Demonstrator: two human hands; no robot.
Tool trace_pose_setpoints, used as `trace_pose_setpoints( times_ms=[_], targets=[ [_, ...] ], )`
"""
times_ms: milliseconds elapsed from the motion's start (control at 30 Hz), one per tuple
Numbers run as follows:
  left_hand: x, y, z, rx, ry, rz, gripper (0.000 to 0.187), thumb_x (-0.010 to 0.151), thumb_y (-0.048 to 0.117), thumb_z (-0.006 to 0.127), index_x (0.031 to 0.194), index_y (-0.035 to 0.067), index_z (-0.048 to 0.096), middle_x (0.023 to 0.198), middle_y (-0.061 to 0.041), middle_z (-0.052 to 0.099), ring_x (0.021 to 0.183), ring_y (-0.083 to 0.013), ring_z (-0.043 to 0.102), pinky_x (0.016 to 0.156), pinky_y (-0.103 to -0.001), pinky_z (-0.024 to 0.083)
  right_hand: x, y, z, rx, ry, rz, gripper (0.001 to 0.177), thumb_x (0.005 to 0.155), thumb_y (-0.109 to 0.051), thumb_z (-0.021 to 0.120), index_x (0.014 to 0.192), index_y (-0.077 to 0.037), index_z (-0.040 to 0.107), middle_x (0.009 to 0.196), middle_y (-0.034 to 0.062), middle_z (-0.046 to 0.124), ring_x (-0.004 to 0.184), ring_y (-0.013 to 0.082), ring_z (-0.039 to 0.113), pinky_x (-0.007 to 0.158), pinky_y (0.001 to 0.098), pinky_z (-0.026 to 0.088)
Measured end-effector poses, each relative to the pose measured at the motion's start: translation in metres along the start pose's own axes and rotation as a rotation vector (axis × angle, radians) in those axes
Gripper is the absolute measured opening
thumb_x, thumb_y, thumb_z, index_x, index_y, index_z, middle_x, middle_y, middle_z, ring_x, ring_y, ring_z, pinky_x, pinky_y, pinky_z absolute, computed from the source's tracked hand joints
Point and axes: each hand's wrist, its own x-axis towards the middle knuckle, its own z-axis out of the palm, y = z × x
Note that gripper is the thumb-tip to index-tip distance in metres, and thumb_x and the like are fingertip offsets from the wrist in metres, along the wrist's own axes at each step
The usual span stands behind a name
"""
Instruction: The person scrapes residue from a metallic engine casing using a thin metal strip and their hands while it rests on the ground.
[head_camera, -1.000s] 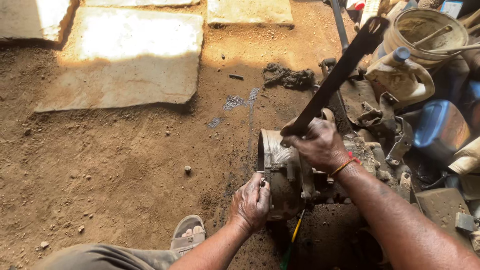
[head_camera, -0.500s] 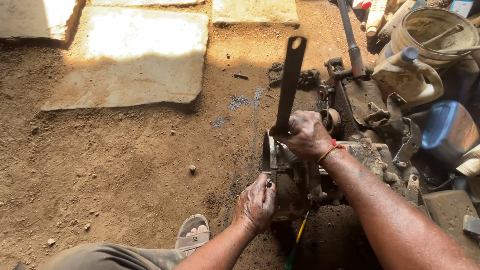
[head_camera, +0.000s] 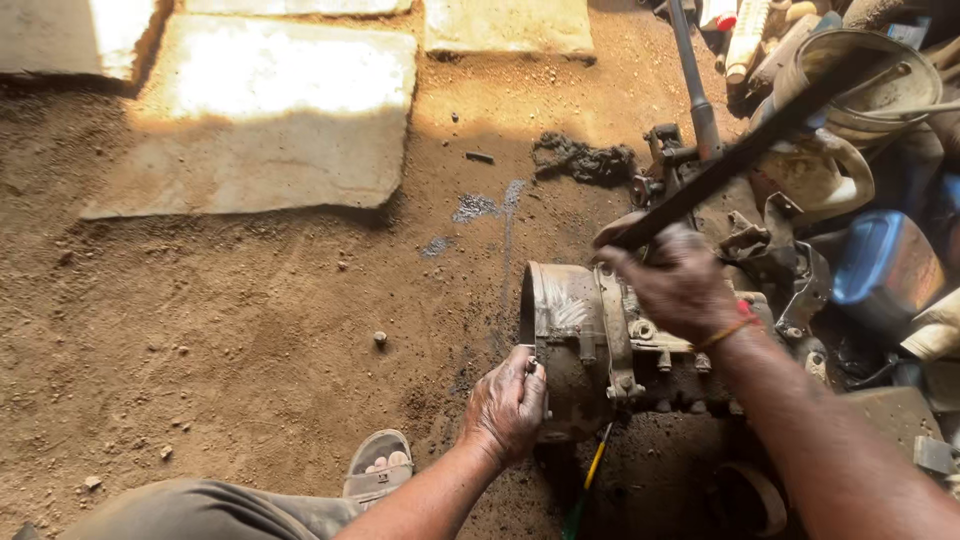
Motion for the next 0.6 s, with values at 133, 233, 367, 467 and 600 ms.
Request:
trace_pose_setpoints(
  times_ms=[133,233,367,467,600],
  targets=[
    [0.002,-0.002,0.005,0.055,0.003,0.008,0.024,0.100,0.029,0.045,0.110,0.009,0.054,0.100,-0.018,0.068,0.094,-0.0372,0.068,0.085,-0.054,0.052,-0.008,-0.009,-0.018,-0.038,0.131,-0.014,0.023,0.101,-0.028,0.063,0.112,-0.010,0.074,0.098,0.0083,0.073,0.089,0.0179,0.069,0.078,0.0352,0.058],
    [0.000,0.001,0.002,0.162,0.278,0.308,0.025,0.096,0.021,0.048,0.113,0.005,0.055,0.103,-0.022,0.065,0.090,-0.0343,0.067,0.080,-0.051,0.054,-0.021,-0.016,-0.024,-0.432,0.098,0.159,0.029,0.102,-0.034,0.060,0.112,-0.012,0.074,0.093,0.0145,0.064,0.082,0.0221,0.064,0.071,0.0410,0.054],
    [0.000,0.035,-0.017,0.140,0.187,0.246,0.021,0.100,0.023,0.045,0.112,0.012,0.059,0.105,-0.011,0.068,0.090,-0.0225,0.068,0.082,-0.041,0.060,-0.030,-0.030,-0.029,-0.693,-0.111,0.155,0.031,0.101,-0.041,0.056,0.109,-0.016,0.074,0.095,0.0083,0.065,0.083,0.0225,0.065,0.077,0.0422,0.054],
    [-0.013,0.079,-0.034,0.318,0.133,0.684,0.024,0.103,0.028,0.049,0.120,0.014,0.059,0.114,-0.009,0.070,0.096,-0.0213,0.069,0.085,-0.041,0.059,-0.041,-0.051,-0.024,-0.752,-0.198,0.097,0.025,0.093,-0.038,0.062,0.107,-0.021,0.074,0.101,0.0054,0.064,0.090,0.0224,0.065,0.089,0.0438,0.048],
    [-0.029,0.122,-0.054,0.584,0.453,1.059,0.066,0.085,0.035,0.064,0.141,0.007,0.044,0.132,-0.019,0.062,0.116,-0.0347,0.063,0.096,-0.050,0.051,-0.064,-0.055,-0.026,-0.566,-0.101,-0.433,0.022,0.090,-0.026,0.063,0.107,-0.014,0.073,0.103,0.0041,0.065,0.098,0.0223,0.062,0.102,0.0493,0.034]
  ],
)
